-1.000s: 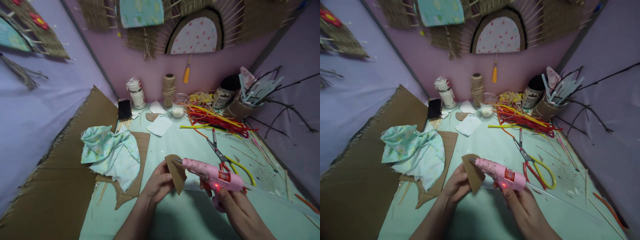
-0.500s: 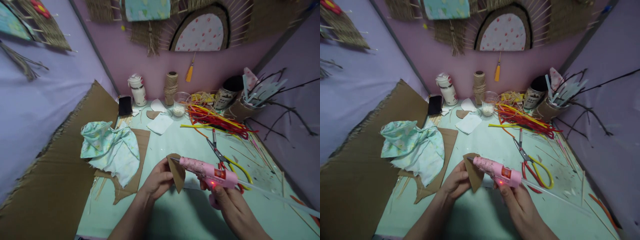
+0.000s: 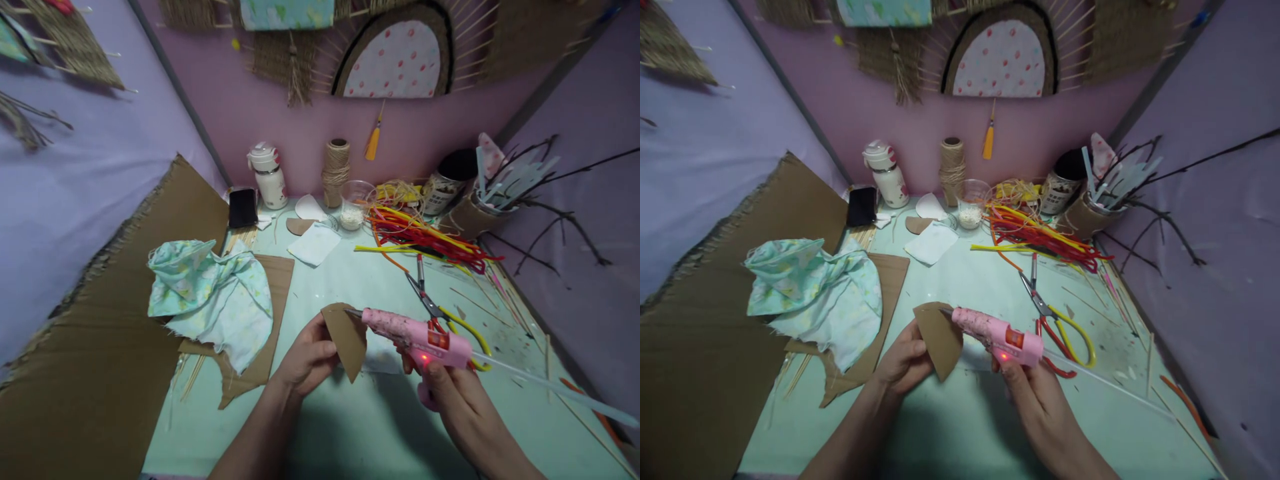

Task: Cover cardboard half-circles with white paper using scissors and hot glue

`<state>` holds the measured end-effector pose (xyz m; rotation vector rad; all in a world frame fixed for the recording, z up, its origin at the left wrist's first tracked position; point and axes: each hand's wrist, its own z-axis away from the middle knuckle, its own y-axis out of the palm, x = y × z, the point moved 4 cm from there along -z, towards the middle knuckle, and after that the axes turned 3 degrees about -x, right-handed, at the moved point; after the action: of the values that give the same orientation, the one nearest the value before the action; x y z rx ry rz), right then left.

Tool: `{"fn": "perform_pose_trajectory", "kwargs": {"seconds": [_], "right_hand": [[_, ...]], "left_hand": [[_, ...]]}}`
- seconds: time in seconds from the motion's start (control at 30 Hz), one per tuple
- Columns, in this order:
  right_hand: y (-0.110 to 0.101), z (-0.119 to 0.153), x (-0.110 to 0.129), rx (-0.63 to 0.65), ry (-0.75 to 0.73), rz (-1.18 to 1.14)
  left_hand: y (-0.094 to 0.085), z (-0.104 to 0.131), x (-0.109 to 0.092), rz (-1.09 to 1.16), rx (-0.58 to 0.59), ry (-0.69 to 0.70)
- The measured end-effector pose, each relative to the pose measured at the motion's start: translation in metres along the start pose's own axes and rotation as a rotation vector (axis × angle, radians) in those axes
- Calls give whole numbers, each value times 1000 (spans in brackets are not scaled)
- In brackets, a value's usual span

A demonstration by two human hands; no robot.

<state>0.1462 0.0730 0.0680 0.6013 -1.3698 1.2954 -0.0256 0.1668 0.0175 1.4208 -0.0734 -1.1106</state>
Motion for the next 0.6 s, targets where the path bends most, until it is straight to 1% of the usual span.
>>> {"fn": "perform_pose_trajectory", "kwargs": {"seconds": [0.17,0.4,0.6], "right_hand": [[-4,-2,-18,-7,-42,28],[-6,0,-17,-22,-39,33],[-10,2,-23,-4,-12,60]], "left_hand": [[-2,0,0,-1,-4,3],[-2,0,-2,17,-33,19],[-1,1,-5,26,-51,49]]}}
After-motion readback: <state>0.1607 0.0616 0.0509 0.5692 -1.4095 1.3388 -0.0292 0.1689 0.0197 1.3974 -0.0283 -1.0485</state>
